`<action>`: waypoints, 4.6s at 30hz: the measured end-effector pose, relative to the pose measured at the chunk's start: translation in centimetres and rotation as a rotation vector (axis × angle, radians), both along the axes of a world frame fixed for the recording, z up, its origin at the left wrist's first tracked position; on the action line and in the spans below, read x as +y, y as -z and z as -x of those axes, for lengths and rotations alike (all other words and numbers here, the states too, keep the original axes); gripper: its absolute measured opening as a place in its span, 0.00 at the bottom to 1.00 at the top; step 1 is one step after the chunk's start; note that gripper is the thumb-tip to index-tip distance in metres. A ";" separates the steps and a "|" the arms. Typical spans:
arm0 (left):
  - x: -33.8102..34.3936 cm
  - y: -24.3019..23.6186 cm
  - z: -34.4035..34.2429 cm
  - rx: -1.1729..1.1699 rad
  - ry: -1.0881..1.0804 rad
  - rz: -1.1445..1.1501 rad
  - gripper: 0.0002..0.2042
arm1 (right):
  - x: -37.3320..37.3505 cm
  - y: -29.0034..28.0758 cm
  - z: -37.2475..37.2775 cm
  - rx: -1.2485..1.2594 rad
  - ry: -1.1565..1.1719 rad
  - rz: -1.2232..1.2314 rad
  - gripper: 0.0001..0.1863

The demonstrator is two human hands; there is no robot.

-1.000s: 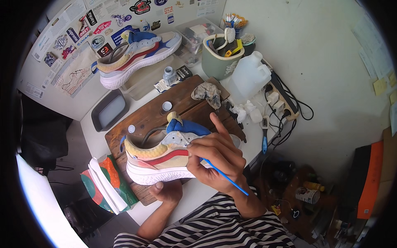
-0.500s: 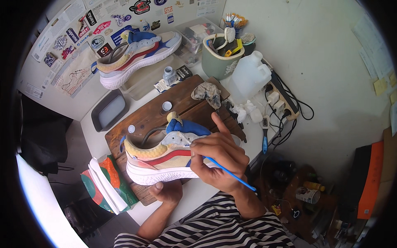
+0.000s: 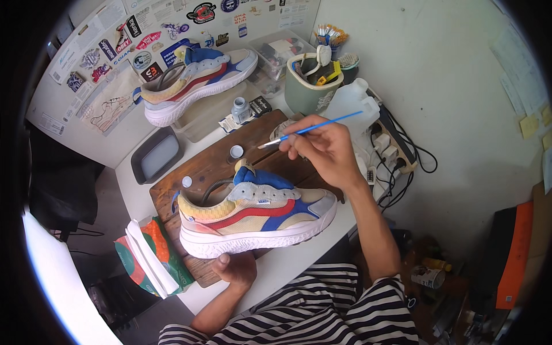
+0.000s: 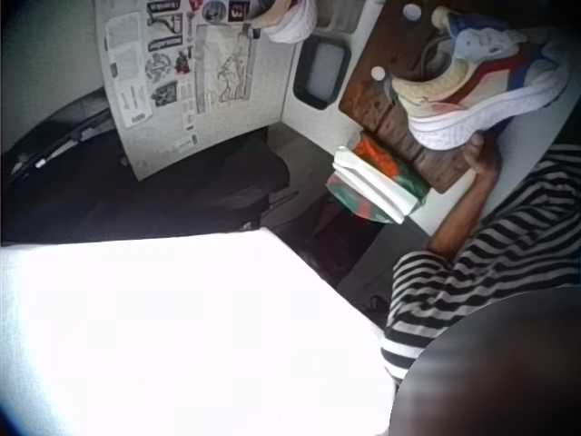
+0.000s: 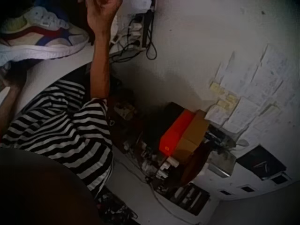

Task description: Applying paint or adhesive to a sneaker using a small brush.

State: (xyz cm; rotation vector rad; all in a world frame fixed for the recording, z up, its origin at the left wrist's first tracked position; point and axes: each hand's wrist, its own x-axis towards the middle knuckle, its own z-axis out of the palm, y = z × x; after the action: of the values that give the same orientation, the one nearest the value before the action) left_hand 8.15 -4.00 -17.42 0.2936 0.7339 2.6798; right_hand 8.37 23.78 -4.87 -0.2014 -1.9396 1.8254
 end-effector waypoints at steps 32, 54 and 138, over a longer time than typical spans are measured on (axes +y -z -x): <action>-4.4 -1.0 0.9 -0.114 0.219 0.374 0.45 | -6.4 6.2 -2.1 0.280 0.793 0.431 0.23; -5.6 -7.6 4.7 0.227 0.336 0.955 0.37 | -5.8 5.6 -4.6 0.251 0.777 0.229 0.23; -5.2 -3.2 3.5 0.571 -0.063 1.252 0.50 | -4.8 0.6 -1.6 0.289 0.117 -0.496 0.11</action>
State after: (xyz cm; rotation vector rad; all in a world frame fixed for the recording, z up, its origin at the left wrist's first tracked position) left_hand 4.62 -9.25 -14.24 0.6557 2.3510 1.6506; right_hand 9.97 18.98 -5.43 0.1037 -2.0457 1.1763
